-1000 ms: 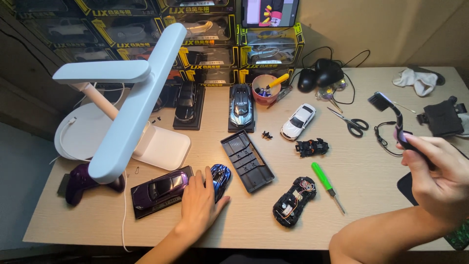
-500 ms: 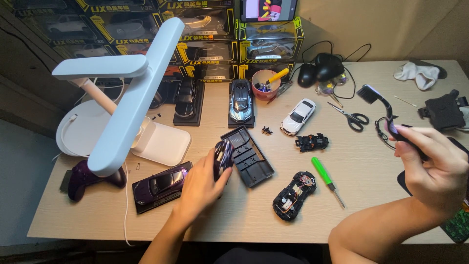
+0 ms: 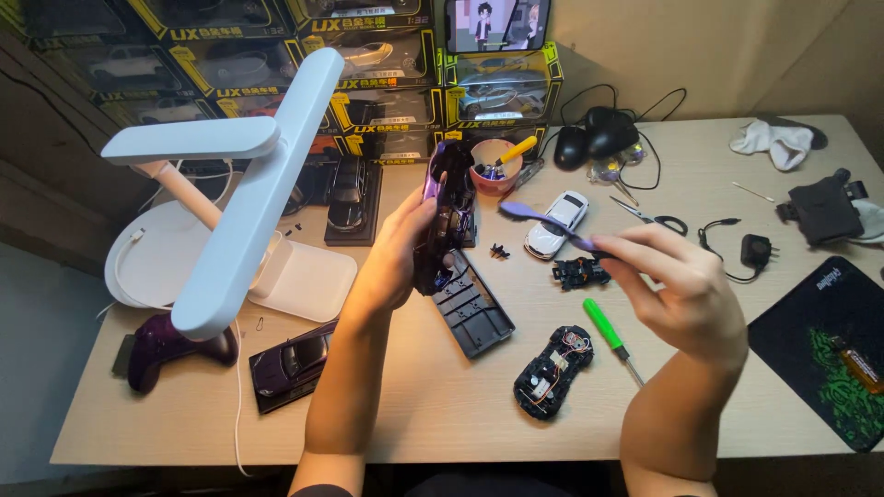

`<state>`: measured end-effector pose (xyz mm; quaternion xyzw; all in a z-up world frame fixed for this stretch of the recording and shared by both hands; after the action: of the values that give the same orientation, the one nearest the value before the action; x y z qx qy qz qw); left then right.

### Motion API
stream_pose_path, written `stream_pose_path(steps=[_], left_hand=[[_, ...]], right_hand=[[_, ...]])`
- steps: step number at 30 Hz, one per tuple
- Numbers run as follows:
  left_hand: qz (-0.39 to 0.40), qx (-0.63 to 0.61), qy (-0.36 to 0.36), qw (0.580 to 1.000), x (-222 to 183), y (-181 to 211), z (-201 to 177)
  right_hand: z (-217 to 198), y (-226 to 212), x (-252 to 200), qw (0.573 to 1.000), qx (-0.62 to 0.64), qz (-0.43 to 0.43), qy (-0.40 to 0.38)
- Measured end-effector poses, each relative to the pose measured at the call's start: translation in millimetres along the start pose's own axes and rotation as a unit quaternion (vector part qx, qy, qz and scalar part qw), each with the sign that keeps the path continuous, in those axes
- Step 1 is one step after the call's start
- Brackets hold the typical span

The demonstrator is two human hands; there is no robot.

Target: Cleaning and assembling the components of a toy car on a repair bench

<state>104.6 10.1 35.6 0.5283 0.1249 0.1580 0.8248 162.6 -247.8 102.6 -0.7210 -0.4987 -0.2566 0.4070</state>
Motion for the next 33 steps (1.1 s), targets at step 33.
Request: stream_pose_path(steps=[33], left_hand=[[0.171, 0.129, -0.002, 0.977, -1, -7, -14]], right_hand=[[45, 0, 6, 0.998, 0.042, 0.022, -0.031]])
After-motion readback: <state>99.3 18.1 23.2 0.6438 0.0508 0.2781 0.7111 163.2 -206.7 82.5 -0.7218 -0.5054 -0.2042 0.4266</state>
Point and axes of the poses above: each hand's wrist, its own x-axis towards the middle knuckle, its own z-axis out of the palm, y = z × x, the point moved 7 cm from there along x, towards the middle knuckle, and after that the axes turned 12 degrees about y, right-handed, at the moved point
